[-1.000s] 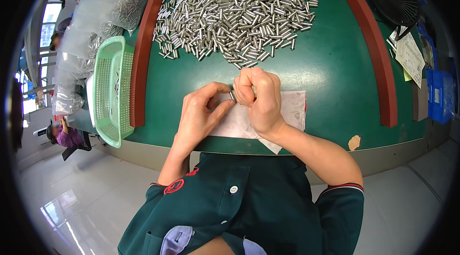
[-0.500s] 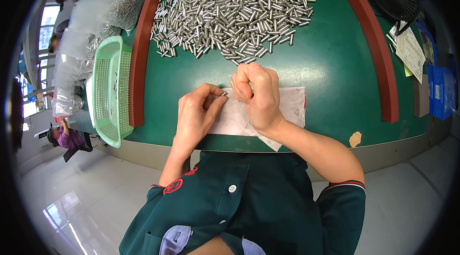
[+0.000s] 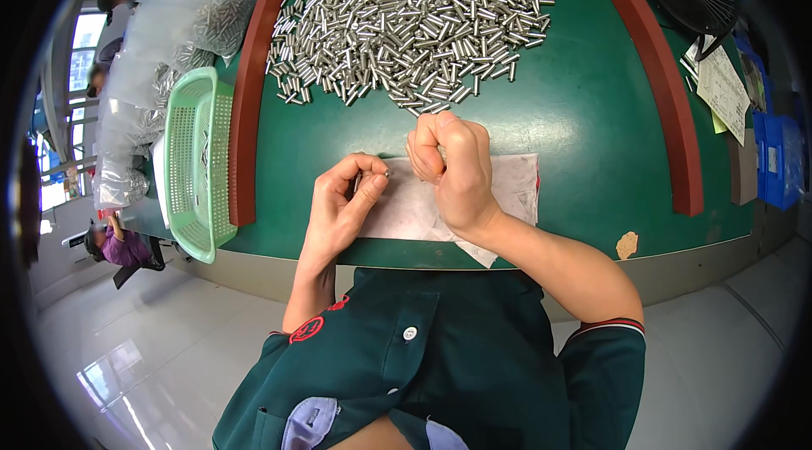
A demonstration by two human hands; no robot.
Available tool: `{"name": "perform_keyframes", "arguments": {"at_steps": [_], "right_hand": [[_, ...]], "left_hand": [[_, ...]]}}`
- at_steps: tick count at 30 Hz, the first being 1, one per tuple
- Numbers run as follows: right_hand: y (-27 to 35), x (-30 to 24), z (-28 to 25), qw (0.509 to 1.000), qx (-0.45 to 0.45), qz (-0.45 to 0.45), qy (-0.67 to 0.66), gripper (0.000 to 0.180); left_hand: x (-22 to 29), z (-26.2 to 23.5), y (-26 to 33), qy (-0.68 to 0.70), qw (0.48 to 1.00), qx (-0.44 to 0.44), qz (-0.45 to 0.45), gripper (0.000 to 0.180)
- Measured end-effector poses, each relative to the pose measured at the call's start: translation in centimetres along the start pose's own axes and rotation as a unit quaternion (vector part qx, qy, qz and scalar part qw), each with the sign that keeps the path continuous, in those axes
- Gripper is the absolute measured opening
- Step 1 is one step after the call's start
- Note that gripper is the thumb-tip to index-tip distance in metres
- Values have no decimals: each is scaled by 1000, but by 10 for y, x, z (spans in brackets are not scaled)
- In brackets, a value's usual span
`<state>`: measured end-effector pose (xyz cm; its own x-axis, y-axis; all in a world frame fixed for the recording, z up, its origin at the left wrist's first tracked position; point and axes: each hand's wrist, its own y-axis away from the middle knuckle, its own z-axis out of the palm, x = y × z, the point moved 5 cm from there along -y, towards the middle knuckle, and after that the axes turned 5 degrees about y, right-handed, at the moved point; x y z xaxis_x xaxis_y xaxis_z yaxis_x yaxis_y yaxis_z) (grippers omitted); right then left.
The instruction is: Inspecting and cleaning small metal pins using a pick tool on an industrial workbench.
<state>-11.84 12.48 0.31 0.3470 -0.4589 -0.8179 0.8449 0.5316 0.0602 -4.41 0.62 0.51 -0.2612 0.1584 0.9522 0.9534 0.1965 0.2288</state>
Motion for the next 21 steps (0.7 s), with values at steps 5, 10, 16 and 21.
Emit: {"name": "perform_keyframes", "arguments": {"at_steps": [5, 10, 16, 21], "right_hand": [[0, 1, 0, 1000, 1, 5, -2, 41], [0, 2, -2, 1000, -1, 4, -6, 41], [0, -4, -2, 996, 14, 9, -87, 42], [0, -2, -3, 995, 7, 9, -96, 41]], "left_hand": [[-1, 0, 0, 3, 1000, -5, -2, 9], [-3, 0, 1, -7, 1000, -10, 0, 7], [10, 19, 5, -214, 965, 58, 137, 11], [5, 21, 5, -219, 961, 68, 154, 10]]}}
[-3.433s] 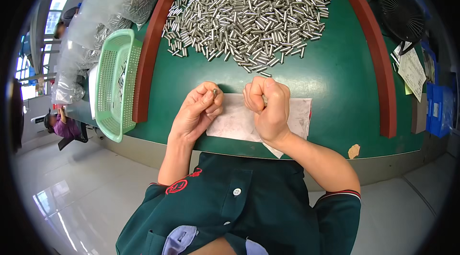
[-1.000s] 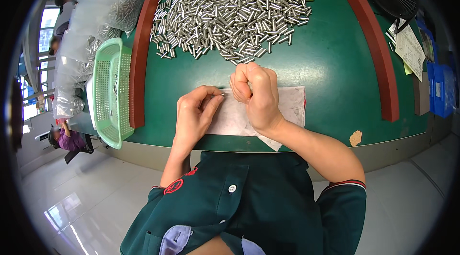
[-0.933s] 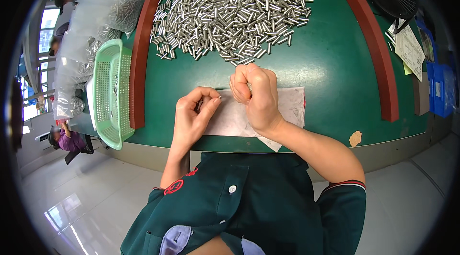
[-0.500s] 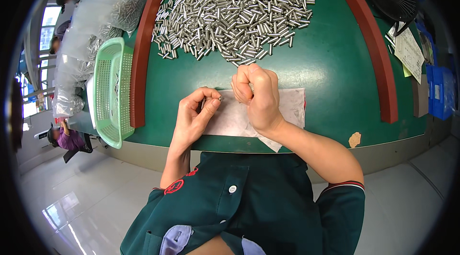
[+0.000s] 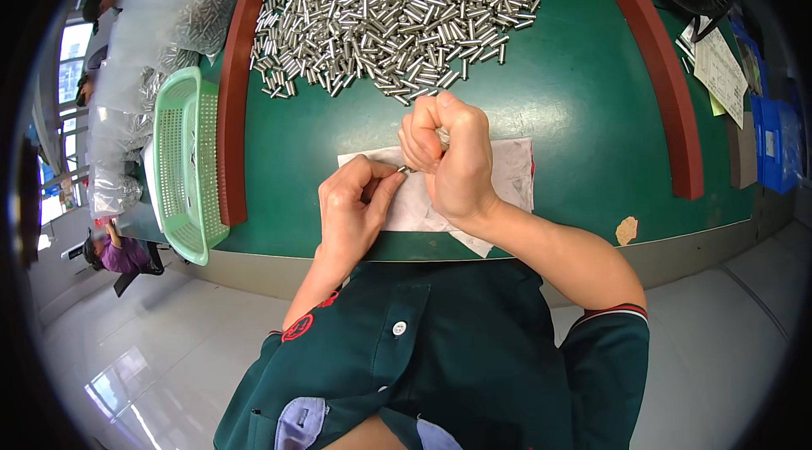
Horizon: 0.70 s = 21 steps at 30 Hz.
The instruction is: Inspecting and cleaning small metal pins using a pick tool on an industrial workbench.
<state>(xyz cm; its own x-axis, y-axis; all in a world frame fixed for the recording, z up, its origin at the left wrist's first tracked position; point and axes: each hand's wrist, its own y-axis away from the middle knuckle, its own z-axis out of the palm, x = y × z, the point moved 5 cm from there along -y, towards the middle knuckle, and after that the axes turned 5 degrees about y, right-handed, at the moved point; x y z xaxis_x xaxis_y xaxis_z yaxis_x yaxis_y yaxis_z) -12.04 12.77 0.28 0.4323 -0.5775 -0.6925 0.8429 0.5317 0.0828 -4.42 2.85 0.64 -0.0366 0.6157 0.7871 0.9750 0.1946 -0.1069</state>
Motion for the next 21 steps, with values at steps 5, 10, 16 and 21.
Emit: {"name": "perform_keyframes", "arguments": {"at_steps": [5, 10, 16, 21], "right_hand": [[-2, 0, 0, 1000, -4, 9, 6, 41], [-1, 4, 0, 999, -14, 19, 30, 42], [0, 6, 1, 999, -21, 10, 34, 43], [5, 8, 2, 987, -43, -39, 147, 45]], "left_hand": [[1, 0, -1, 5, 1000, -2, 1, 9], [-2, 1, 0, 9, 1000, -3, 2, 9], [-2, 1, 0, 14, 1000, -1, 4, 8], [-2, 0, -2, 15, 1000, -18, -6, 8]]}}
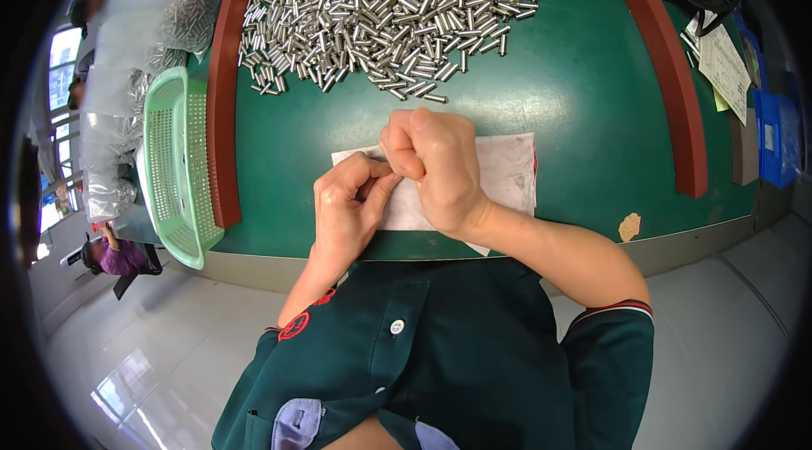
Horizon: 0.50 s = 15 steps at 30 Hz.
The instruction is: Inspecting and cleaning small metal pins using a pick tool on an industrial workbench.
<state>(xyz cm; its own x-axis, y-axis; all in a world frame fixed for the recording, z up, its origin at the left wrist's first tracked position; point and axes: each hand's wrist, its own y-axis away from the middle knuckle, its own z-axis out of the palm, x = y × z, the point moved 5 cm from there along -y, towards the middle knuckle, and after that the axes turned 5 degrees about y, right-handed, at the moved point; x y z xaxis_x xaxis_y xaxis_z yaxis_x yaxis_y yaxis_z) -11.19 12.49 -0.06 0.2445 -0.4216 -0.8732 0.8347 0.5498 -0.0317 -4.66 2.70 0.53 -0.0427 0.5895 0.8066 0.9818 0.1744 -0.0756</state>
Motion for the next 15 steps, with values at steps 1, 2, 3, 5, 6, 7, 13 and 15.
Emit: {"name": "perform_keyframes", "arguments": {"at_steps": [1, 2, 3, 5, 6, 7, 13, 15], "right_hand": [[2, 0, 2, 1000, 0, 1, 1, 45], [3, -1, 5, 999, 0, -11, 40, 46], [4, -2, 7, 997, -1, -24, 80, 46], [2, -3, 10, 995, -10, -23, 93, 47], [0, -2, 9, 997, -3, -13, 79, 46], [-1, -1, 8, 998, 4, -2, 64, 46], [-6, 0, -1, 998, 25, 28, -57, 42], [-4, -1, 0, 997, 21, 28, -66, 42]], "left_hand": [[0, 0, 0, -2, 1000, -3, 1, 8], [1, -1, -1, -2, 1000, -2, 0, 8], [2, -2, -3, -2, 1000, -8, 8, 8], [2, -1, -3, -2, 1000, -14, 17, 7], [1, -1, -3, 5, 1000, -11, 12, 7], [0, 0, -2, 12, 1000, -7, 8, 7], [1, -6, 0, 96, 992, -34, -73, 8], [-12, -5, 6, 290, 941, -74, -160, 7]]}}
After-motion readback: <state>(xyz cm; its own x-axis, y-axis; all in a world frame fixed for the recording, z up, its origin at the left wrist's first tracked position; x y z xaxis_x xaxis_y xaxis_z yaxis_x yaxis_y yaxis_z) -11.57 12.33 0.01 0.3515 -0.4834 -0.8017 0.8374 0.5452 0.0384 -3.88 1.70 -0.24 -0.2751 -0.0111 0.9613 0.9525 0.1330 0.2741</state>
